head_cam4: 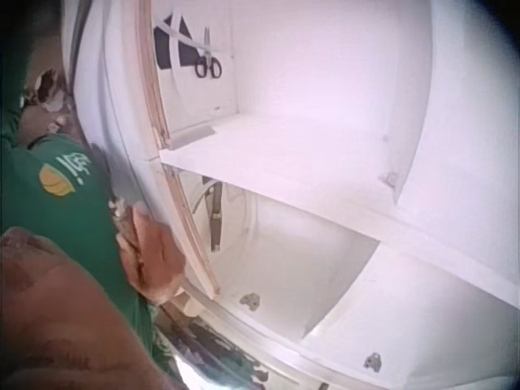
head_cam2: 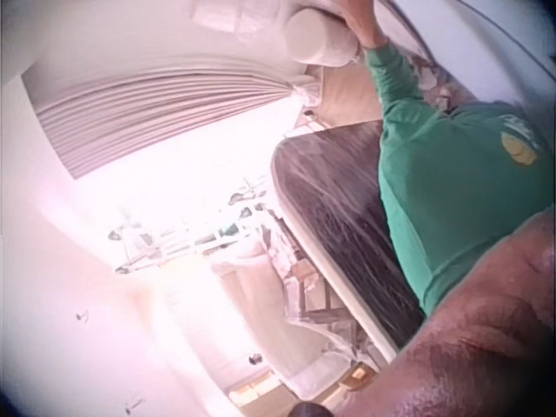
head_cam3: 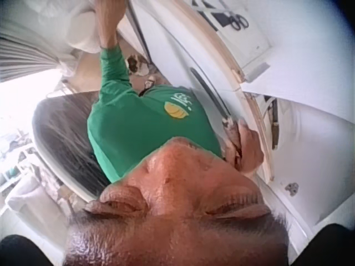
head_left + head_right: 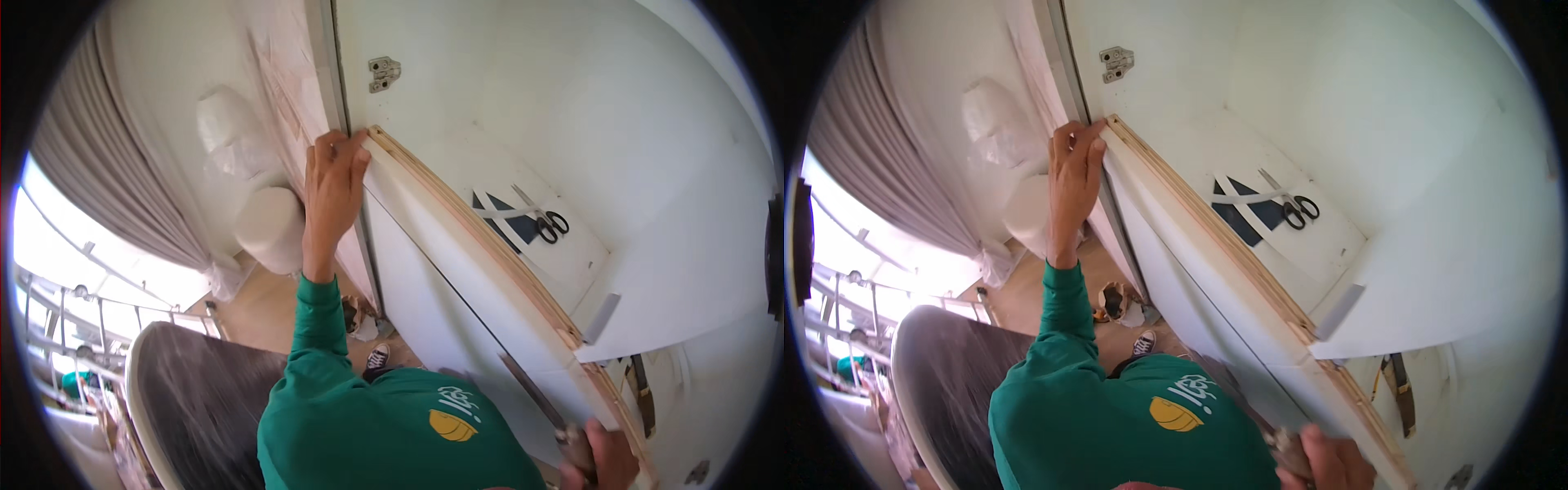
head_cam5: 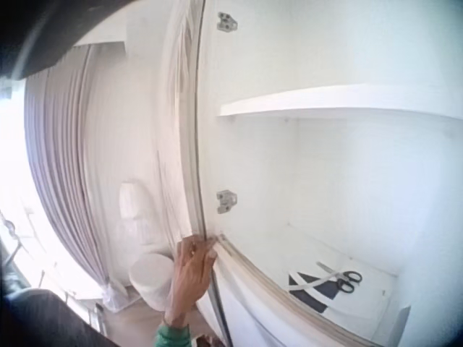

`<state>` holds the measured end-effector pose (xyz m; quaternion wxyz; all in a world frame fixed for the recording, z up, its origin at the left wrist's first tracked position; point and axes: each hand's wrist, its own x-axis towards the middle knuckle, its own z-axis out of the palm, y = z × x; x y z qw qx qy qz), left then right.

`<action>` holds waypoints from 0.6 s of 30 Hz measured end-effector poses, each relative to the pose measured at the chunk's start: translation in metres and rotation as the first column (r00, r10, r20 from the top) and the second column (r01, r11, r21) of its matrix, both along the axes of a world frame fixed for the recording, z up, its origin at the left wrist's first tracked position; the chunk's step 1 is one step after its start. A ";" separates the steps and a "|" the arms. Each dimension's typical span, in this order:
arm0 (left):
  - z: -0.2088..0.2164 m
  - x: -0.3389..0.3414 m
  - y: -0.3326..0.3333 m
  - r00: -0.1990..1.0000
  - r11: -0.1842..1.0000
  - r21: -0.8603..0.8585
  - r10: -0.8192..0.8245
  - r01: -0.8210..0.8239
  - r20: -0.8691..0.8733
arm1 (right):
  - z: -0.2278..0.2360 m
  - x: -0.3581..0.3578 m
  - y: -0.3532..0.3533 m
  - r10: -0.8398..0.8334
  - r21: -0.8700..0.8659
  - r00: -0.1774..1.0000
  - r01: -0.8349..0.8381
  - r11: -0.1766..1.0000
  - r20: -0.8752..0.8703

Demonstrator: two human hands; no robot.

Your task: The person uses a small hand plane to smooth and level a wooden trim piece along the edge of a white cabinet shelf, then checks the fit by hand and applies a roll of white tape to the finished edge.

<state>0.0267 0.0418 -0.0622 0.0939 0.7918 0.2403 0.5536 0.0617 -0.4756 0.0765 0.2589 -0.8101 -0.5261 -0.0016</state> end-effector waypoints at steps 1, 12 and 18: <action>-0.003 -0.003 0.007 0.999 0.999 0.026 -0.029 0.030 -0.036 | -0.006 -0.005 0.033 0.027 0.054 1.000 -0.028 0.998 0.015; -0.035 -0.023 -0.003 0.825 0.856 -0.028 -0.488 0.516 0.285 | -0.042 0.008 0.271 -0.169 0.094 0.875 0.142 0.985 0.454; -0.045 0.003 -0.010 0.764 0.797 -0.002 -0.579 0.604 0.285 | -0.048 0.019 0.304 -0.179 -0.008 0.854 0.209 0.978 0.488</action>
